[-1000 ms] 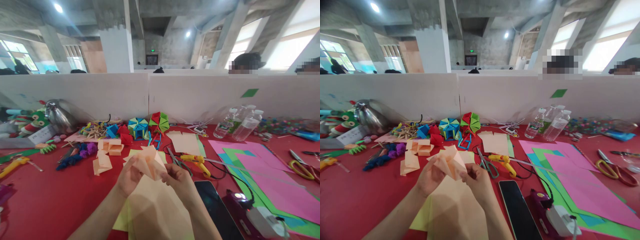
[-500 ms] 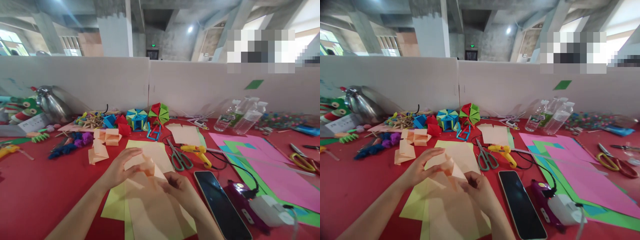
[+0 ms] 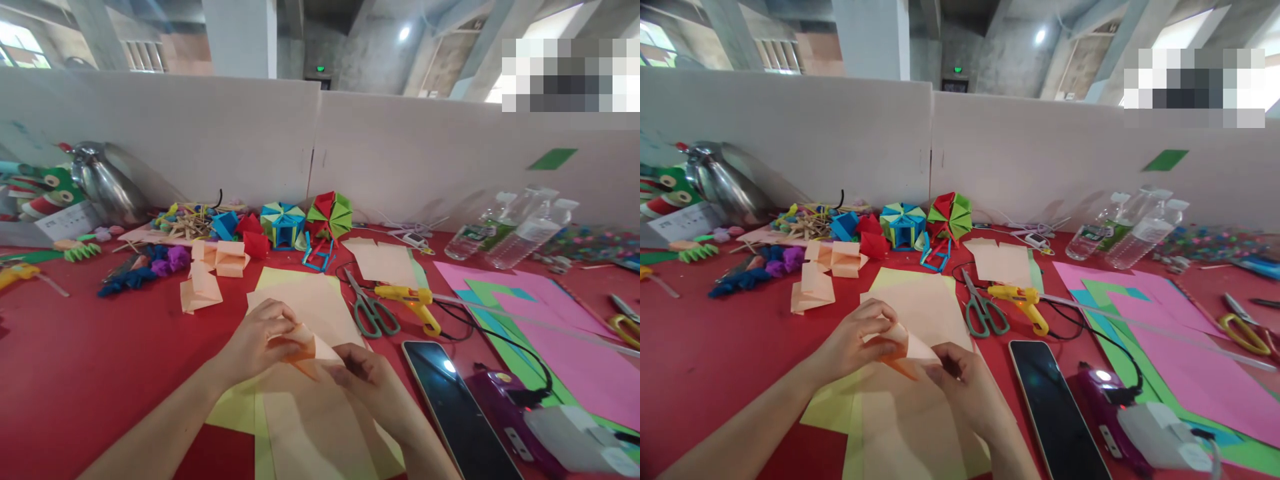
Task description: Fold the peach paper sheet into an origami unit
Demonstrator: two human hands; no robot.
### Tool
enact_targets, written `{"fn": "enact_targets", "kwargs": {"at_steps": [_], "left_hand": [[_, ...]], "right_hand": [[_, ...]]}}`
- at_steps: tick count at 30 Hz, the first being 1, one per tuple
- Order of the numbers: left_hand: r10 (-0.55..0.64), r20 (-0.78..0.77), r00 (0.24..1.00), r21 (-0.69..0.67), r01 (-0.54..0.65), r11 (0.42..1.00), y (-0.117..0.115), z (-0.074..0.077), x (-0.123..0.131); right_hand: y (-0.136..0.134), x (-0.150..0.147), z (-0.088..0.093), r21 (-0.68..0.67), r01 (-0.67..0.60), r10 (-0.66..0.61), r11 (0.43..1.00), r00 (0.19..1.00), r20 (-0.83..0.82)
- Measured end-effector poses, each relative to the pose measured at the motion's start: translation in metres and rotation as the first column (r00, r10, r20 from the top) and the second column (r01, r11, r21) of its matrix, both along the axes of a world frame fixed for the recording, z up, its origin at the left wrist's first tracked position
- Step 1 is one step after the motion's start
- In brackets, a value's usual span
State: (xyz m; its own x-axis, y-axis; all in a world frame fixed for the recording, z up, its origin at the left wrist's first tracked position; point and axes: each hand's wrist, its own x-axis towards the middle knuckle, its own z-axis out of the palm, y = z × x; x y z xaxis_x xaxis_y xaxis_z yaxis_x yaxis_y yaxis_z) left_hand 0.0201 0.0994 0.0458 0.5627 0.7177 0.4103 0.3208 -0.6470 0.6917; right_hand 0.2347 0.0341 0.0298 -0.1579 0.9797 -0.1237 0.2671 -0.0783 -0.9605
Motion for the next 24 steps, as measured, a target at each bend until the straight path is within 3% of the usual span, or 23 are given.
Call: {"fn": "enact_targets", "kwargs": {"at_steps": [4,10,16,24], "left_hand": [[-0.022,0.087,0.996,-0.247,0.043,0.968,-0.003,0.0,0.003],[0.084,0.241,0.967,-0.53,0.059,0.846,-0.007,-0.002,0.006],[0.087,0.275,0.957,-0.651,0.119,0.75,-0.01,-0.003,0.005],[0.037,0.305,0.952,-0.662,0.183,0.726,-0.007,-0.012,0.004]], "right_hand": [[-0.003,0.0,0.005,-0.01,0.01,-0.01,1.0,0.999,-0.051],[-0.012,-0.001,0.014,0.034,0.133,-0.128,0.991,0.983,-0.129],[-0.016,0.0,0.012,0.137,0.206,-0.215,0.969,0.975,0.051],[-0.016,-0.007,0.014,0.258,0.234,-0.261,0.937,0.962,0.075]]}}
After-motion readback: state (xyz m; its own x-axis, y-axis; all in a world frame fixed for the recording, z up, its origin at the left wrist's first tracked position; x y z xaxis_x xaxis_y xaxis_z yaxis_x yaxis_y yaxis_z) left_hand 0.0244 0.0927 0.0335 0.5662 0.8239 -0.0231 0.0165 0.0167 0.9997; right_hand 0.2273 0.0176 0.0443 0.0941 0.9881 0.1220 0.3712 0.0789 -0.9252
